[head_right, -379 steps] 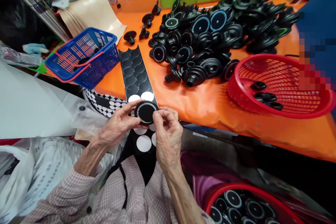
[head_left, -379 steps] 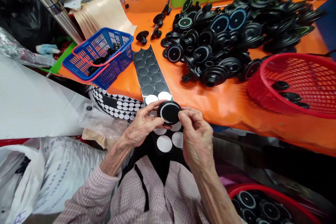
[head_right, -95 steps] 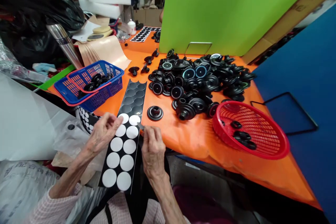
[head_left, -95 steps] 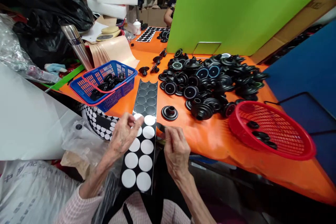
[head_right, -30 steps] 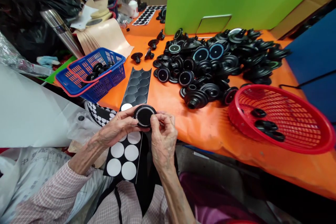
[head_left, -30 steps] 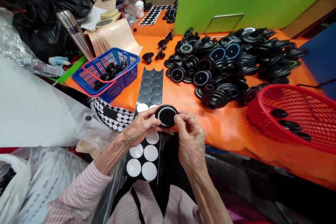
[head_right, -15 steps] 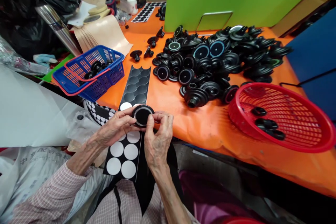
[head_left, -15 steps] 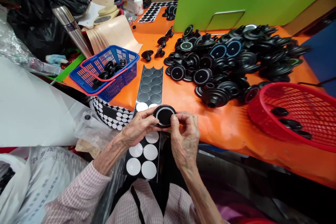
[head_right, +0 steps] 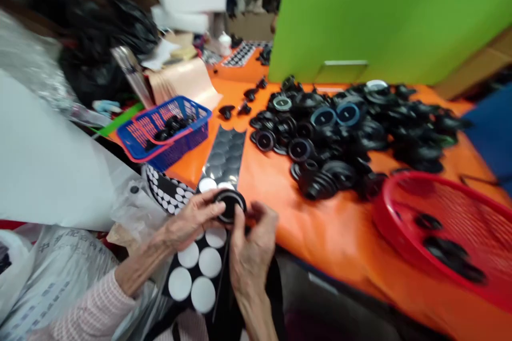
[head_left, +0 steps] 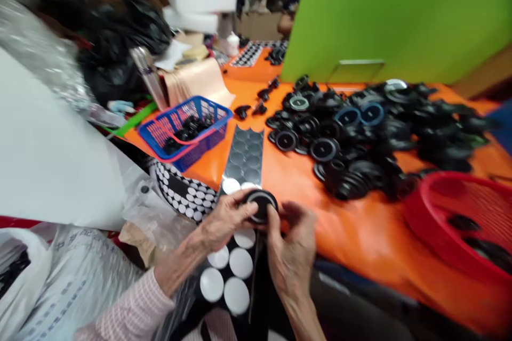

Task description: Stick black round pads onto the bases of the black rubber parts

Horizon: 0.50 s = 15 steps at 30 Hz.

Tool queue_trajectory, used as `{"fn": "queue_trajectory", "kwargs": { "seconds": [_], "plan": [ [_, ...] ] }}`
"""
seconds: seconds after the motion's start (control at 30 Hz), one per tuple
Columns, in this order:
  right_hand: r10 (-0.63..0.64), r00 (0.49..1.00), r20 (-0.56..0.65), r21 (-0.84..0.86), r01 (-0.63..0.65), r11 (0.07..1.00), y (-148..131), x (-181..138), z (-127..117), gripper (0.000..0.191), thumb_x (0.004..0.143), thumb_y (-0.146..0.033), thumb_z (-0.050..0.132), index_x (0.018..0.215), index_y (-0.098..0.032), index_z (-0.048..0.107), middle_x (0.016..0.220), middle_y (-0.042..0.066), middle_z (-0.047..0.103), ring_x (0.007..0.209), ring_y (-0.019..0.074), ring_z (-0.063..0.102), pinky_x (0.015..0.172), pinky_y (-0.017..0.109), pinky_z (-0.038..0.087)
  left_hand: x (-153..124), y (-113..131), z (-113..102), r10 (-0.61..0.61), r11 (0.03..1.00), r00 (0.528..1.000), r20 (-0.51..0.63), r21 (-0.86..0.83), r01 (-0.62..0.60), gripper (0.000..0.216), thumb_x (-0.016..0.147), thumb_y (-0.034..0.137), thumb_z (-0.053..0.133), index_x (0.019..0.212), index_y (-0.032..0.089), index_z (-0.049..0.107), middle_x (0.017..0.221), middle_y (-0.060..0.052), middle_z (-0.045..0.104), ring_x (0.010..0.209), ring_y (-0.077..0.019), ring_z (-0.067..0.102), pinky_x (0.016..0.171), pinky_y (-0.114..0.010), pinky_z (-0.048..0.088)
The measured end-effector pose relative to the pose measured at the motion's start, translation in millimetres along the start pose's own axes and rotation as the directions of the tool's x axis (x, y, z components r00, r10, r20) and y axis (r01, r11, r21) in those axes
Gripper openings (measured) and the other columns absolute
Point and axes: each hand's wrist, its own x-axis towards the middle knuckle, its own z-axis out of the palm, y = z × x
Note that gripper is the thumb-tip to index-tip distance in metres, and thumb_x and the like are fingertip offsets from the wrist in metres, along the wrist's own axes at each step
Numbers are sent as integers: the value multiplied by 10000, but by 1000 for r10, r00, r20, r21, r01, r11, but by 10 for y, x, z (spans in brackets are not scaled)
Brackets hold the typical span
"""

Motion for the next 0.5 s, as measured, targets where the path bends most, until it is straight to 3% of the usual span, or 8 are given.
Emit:
{"fn": "queue_trajectory", "kwargs": {
  "seconds": [0.03,0.1,0.17,0.23,0.37,0.43,0.47,0.5],
  "plan": [
    [113,991,66,43,-116,992,20,24,-37,386,800,-543,597,972,-200,559,931,71,607,817,224,608,716,372,531,-11,12,4,-1,1000,1000,2,-13,1,459,701,348,789,1090,130,680,1018,-93,683,870,-201,658,766,-338,564],
    [244,915,322,101,-289,952,52,132,-82,450,737,-626,621,897,-206,607,851,59,637,760,235,627,643,349,538,-41,75,-10,8,1000,1000,27,12,-8,529,691,418,786,1110,116,675,1004,-111,676,826,-199,660,717,-320,560],
    [233,832,503,126,-337,933,-1,304,-53,468,689,-661,650,791,-205,617,720,36,623,644,207,593,539,308,506,-116,177,-64,56,992,998,-18,115,-53,618,703,489,759,1196,136,641,1087,-124,647,793,-182,660,695,-307,552],
    [150,800,581,158,-292,943,-206,495,60,467,668,-654,679,693,-196,589,609,8,568,560,158,522,480,265,448,-252,273,-158,140,971,980,-142,212,-108,689,736,539,711,1306,179,565,1177,-125,603,795,-164,661,717,-298,539],
    [-15,787,617,319,-232,919,-903,846,456,450,676,-599,716,663,-179,557,556,-27,506,519,98,466,479,231,381,-578,210,-489,184,975,907,-379,188,-119,573,810,531,602,1232,145,575,1083,-126,620,817,-170,665,738,-280,518],
    [14,836,548,441,-303,845,-1153,952,651,426,644,-523,773,814,-177,591,671,-10,566,556,110,551,539,271,441,-749,-39,-746,88,984,882,-463,177,-5,450,821,471,558,1140,155,596,1078,-115,618,816,-168,663,746,-281,516],
    [7,874,486,460,-263,848,-1205,973,726,413,663,-498,770,857,-179,593,729,5,580,574,112,572,561,294,455,-857,-221,-892,20,982,862,-507,173,79,409,819,438,539,1120,166,591,1086,-108,613,820,-168,661,760,-291,516],
    [-67,916,396,467,-138,873,-1205,971,782,364,714,-469,745,884,-178,607,811,23,583,632,116,603,598,316,473,-992,-432,-1041,-49,975,831,-553,156,161,390,813,415,525,1111,170,584,1072,-104,613,813,-173,658,777,-311,517]
  ]
}}
